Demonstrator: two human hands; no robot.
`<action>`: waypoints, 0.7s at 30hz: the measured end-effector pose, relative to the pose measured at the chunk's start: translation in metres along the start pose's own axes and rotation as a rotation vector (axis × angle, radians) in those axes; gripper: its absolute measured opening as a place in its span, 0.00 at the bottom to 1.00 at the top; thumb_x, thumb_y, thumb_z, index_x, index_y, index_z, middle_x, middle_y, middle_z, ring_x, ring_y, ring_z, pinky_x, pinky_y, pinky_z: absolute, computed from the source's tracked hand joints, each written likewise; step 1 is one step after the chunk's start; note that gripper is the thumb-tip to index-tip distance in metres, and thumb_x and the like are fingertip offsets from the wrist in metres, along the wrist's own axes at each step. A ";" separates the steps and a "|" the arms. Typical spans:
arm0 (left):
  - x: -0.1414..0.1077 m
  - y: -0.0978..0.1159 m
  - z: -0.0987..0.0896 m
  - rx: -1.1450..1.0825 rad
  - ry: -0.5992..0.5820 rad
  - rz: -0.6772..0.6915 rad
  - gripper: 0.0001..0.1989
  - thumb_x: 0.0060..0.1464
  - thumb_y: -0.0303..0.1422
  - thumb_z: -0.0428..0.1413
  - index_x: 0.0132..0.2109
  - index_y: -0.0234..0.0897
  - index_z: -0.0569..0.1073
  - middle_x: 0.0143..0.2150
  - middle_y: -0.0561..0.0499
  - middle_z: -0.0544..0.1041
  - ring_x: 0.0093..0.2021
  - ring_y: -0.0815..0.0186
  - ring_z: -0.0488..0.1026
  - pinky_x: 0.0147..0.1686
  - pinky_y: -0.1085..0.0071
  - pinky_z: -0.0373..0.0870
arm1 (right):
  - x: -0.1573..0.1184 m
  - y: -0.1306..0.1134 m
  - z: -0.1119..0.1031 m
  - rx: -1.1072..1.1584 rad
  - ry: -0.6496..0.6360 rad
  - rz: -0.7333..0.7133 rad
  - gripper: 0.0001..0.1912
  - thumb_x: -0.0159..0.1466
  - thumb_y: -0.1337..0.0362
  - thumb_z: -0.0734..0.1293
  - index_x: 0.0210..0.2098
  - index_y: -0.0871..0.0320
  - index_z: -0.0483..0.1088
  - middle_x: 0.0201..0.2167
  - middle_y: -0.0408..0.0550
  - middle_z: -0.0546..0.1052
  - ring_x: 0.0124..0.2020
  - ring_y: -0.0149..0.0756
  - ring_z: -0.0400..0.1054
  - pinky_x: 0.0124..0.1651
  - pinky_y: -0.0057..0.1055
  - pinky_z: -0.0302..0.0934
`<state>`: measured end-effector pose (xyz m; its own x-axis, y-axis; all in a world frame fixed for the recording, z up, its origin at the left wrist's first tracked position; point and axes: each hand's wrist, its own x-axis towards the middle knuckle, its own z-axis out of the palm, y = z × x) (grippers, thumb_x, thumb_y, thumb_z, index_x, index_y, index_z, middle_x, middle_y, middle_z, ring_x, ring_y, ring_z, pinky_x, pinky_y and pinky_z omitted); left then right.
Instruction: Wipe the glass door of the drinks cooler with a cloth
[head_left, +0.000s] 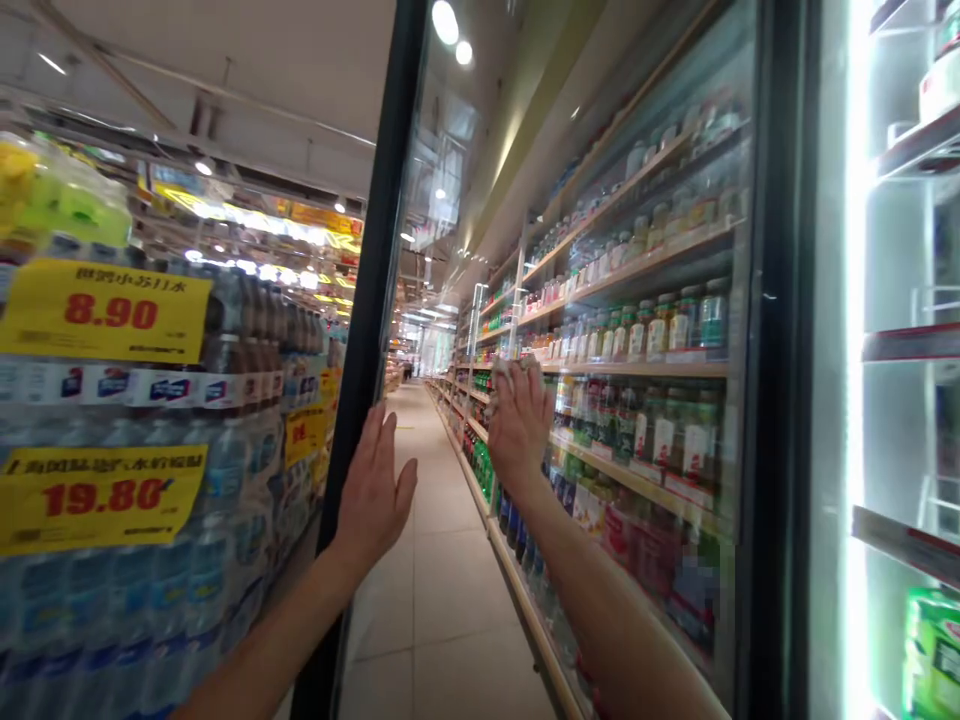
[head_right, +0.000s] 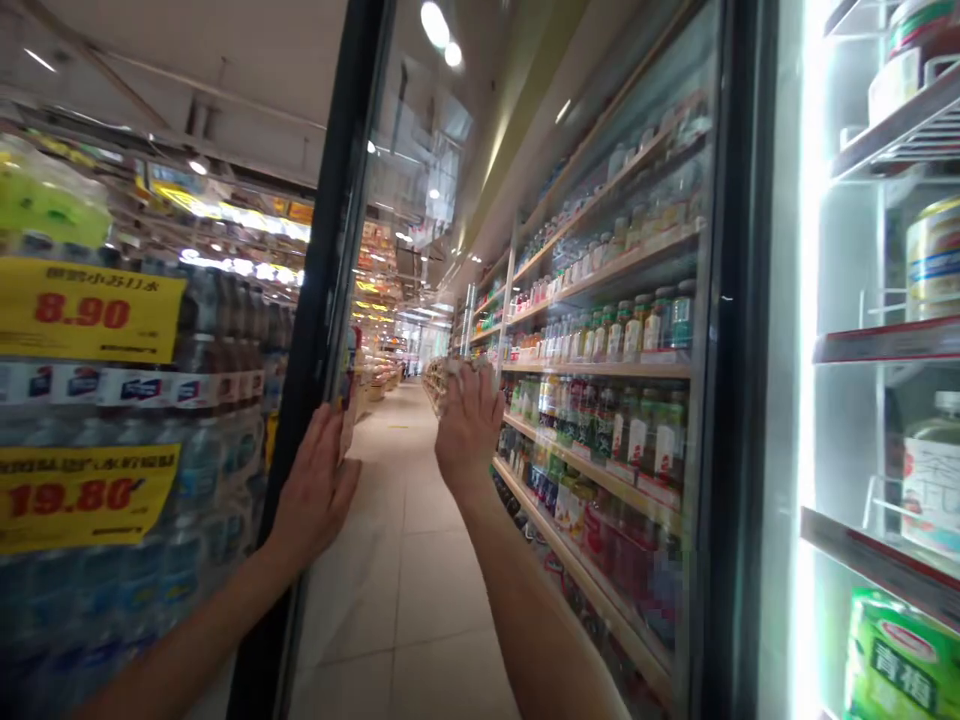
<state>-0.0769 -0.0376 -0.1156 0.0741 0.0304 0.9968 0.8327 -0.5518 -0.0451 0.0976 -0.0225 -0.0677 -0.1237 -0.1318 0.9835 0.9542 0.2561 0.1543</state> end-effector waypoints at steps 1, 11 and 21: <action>-0.001 0.000 -0.001 -0.006 0.001 -0.002 0.30 0.58 0.31 0.45 0.65 0.35 0.43 0.66 0.38 0.50 0.66 0.58 0.46 0.61 0.56 0.52 | -0.002 -0.007 0.002 0.018 -0.012 -0.008 0.20 0.64 0.69 0.56 0.55 0.59 0.62 0.59 0.52 0.63 0.67 0.42 0.37 0.63 0.47 0.37; -0.012 -0.003 -0.009 -0.047 -0.006 0.035 0.30 0.57 0.28 0.46 0.65 0.36 0.44 0.66 0.41 0.50 0.66 0.59 0.47 0.62 0.58 0.51 | -0.016 -0.024 0.006 0.061 -0.065 -0.128 0.18 0.63 0.67 0.58 0.53 0.57 0.64 0.59 0.48 0.64 0.67 0.38 0.35 0.65 0.45 0.33; -0.002 -0.001 0.003 -0.090 0.024 0.005 0.29 0.58 0.30 0.45 0.65 0.38 0.45 0.66 0.41 0.49 0.66 0.59 0.45 0.62 0.57 0.49 | -0.020 0.014 -0.010 -0.015 -0.042 -0.136 0.19 0.63 0.68 0.58 0.53 0.58 0.64 0.58 0.50 0.65 0.66 0.40 0.39 0.64 0.44 0.36</action>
<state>-0.0761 -0.0352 -0.1180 0.0645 0.0080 0.9979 0.7794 -0.6249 -0.0454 0.1162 -0.0257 -0.0864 -0.2630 -0.1243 0.9568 0.9319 0.2242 0.2852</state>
